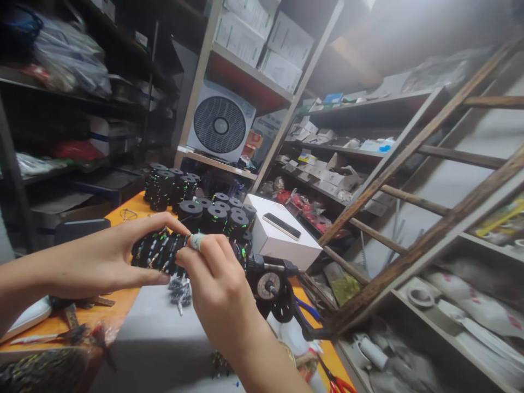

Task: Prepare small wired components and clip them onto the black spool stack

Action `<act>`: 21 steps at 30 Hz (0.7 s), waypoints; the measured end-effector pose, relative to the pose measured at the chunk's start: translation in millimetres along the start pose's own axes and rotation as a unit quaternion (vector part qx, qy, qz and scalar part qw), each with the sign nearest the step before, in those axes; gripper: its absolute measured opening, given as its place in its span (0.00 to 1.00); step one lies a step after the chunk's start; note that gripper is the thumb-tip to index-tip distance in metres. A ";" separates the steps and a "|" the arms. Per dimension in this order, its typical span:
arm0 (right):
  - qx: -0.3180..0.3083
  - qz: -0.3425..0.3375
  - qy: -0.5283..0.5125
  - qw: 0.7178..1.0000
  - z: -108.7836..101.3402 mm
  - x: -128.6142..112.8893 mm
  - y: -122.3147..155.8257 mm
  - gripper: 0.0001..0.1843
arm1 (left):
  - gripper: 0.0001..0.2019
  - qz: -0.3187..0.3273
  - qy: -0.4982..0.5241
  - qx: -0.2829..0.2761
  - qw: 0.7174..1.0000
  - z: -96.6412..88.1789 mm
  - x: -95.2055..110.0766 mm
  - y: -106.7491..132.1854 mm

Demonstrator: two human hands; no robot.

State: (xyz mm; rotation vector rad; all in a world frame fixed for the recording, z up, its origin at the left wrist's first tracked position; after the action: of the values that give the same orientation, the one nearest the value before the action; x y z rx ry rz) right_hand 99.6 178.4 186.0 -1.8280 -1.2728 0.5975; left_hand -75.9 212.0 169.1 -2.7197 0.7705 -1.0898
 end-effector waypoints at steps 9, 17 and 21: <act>0.007 -0.064 0.018 0.998 2.5 -4.1 11.9 0.13 | 0.27 -0.011 -0.014 0.012 1.000 -0.5 -4.6 -3.0; -0.077 -0.054 0.152 0.984 -16.6 -23.8 54.7 0.23 | 0.22 -0.017 -0.028 0.009 0.999 -2.9 9.5 3.2; -0.139 0.121 0.071 0.980 -27.7 -20.8 103.4 0.12 | 0.24 -0.025 -0.037 0.030 0.999 -6.1 8.1 7.4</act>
State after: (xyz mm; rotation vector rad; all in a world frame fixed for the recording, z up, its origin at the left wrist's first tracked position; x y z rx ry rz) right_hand 168.2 132.8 114.6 -2.2367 -1.0883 0.4233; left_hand -78.1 202.1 176.5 -2.7254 0.6515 -0.9996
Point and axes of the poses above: each hand's wrist, its own y-axis away from the middle knuckle, its own z-axis out of the palm, x = y × z, the point moved 5 cm from there along -y, towards the middle knuckle, and after that the axes turned 5 degrees about -y, right-handed, at the moved point
